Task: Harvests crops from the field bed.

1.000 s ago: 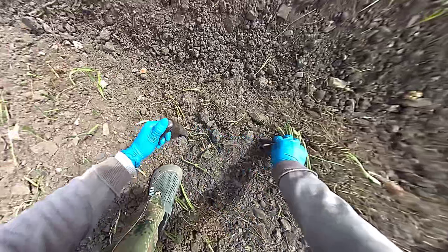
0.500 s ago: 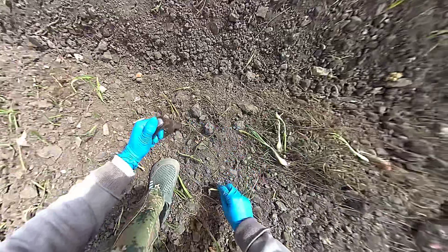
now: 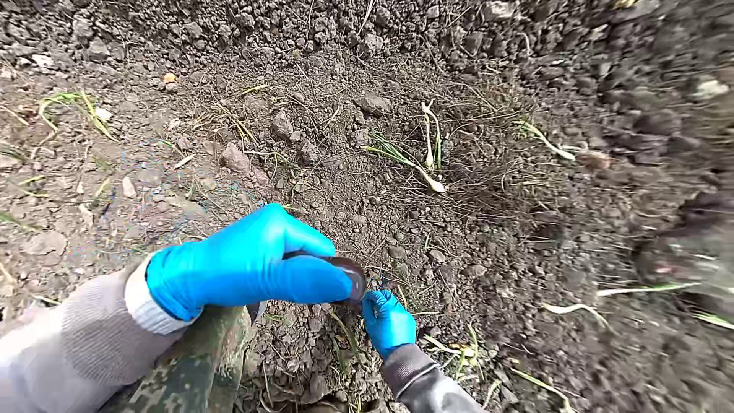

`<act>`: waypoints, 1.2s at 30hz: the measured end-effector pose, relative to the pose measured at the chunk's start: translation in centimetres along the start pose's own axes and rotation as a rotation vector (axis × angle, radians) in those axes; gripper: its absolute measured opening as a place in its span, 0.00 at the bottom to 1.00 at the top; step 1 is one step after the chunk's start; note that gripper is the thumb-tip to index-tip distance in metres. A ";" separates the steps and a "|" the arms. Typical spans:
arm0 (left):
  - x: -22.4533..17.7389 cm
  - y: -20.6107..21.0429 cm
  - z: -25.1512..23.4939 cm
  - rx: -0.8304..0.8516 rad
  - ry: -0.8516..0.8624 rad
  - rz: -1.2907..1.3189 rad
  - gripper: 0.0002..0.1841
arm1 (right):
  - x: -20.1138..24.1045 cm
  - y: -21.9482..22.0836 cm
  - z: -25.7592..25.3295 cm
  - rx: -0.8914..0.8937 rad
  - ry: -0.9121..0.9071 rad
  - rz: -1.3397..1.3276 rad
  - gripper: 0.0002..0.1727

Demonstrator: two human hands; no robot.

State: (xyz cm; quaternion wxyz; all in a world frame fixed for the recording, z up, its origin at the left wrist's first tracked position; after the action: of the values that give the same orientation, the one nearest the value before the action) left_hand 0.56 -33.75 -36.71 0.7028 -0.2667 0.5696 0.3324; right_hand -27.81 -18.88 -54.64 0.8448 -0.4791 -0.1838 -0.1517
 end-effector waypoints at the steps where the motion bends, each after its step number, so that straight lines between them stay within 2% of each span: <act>1: 2.5 2.4 -1.7 0.115 -0.087 -0.084 0.26 | 0.5 -0.6 -0.2 -0.016 -0.008 -0.005 0.07; 3: 9.6 6.6 -3.5 0.295 -0.300 -0.190 0.28 | 1.5 -1.2 -0.8 -0.048 -0.036 0.003 0.06; 4: 12.6 7.9 -3.6 0.312 -0.354 -0.222 0.29 | 2.1 -1.1 -1.3 -0.052 -0.042 0.023 0.05; 6: 14.6 8.5 -3.4 0.258 -0.381 -0.209 0.30 | 3.7 -0.3 -2.8 -0.056 -0.048 0.051 0.05; 9: 12.8 7.5 -1.0 0.027 -0.327 -0.014 0.29 | 5.3 3.9 -4.6 0.014 -0.023 0.107 0.07; 12: 7.4 4.4 1.1 -0.106 -0.231 0.173 0.29 | 6.6 8.1 -6.0 0.062 0.081 0.097 0.10; 14: 5.5 2.9 1.4 -0.175 -0.149 0.187 0.29 | 6.4 8.7 -6.0 0.054 0.043 0.077 0.12; 16: 6.2 3.1 1.0 -0.274 -0.149 0.129 0.30 | 5.2 7.5 -3.6 0.166 -0.018 0.018 0.18; 19: 10.3 3.3 -1.2 -0.281 -0.301 -0.016 0.28 | 0.3 4.4 1.0 0.018 -0.092 0.031 0.20; 21: 11.4 3.2 -1.5 -0.274 -0.339 -0.009 0.27 | -5.6 1.8 5.2 -0.113 0.040 0.087 0.17; 22: 10.9 3.0 -1.5 -0.308 -0.319 0.038 0.28 | -9.1 0.5 7.0 -0.115 0.206 0.126 0.18; 24: 8.9 2.5 -1.4 -0.378 -0.225 0.159 0.28 | -15.7 -1.4 9.7 0.104 0.679 0.169 0.25; 25: 7.8 2.3 -1.5 -0.400 -0.167 0.204 0.28 | -18.6 -1.5 10.3 0.225 0.834 0.177 0.28; 27: 6.2 2.4 -2.1 -0.429 -0.126 0.224 0.31 | -21.8 -1.3 10.4 0.364 0.900 0.179 0.29; 29: 7.0 2.8 -3.1 -0.396 -0.190 0.132 0.34 | -20.9 -1.8 9.8 0.339 0.805 0.190 0.29; 32: 10.7 4.0 -3.0 -0.295 -0.329 0.045 0.33 | -16.6 -3.0 9.4 0.110 0.540 0.138 0.29; 34: 10.9 3.7 -2.5 -0.286 -0.335 0.064 0.34 | -12.9 -3.5 8.5 -0.042 0.284 0.084 0.28; 36: 9.6 2.6 -2.1 -0.341 -0.269 0.125 0.35 | -9.4 -3.5 6.7 -0.206 0.030 0.028 0.21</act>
State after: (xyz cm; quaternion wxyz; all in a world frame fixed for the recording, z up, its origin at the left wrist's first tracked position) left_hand -1.48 -32.08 -46.54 0.6952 -0.2993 0.4215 0.4995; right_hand -38.71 -14.07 -53.14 0.7959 -0.5635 -0.1478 -0.1649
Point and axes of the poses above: each hand's wrist, its own z-axis away from the middle knuckle, its own y-axis out of the palm, x = y × z, the point moved 5 cm from there along -z, towards the middle knuckle, and after that the axes turned 4 degrees about -z, right-handed, at the moved point
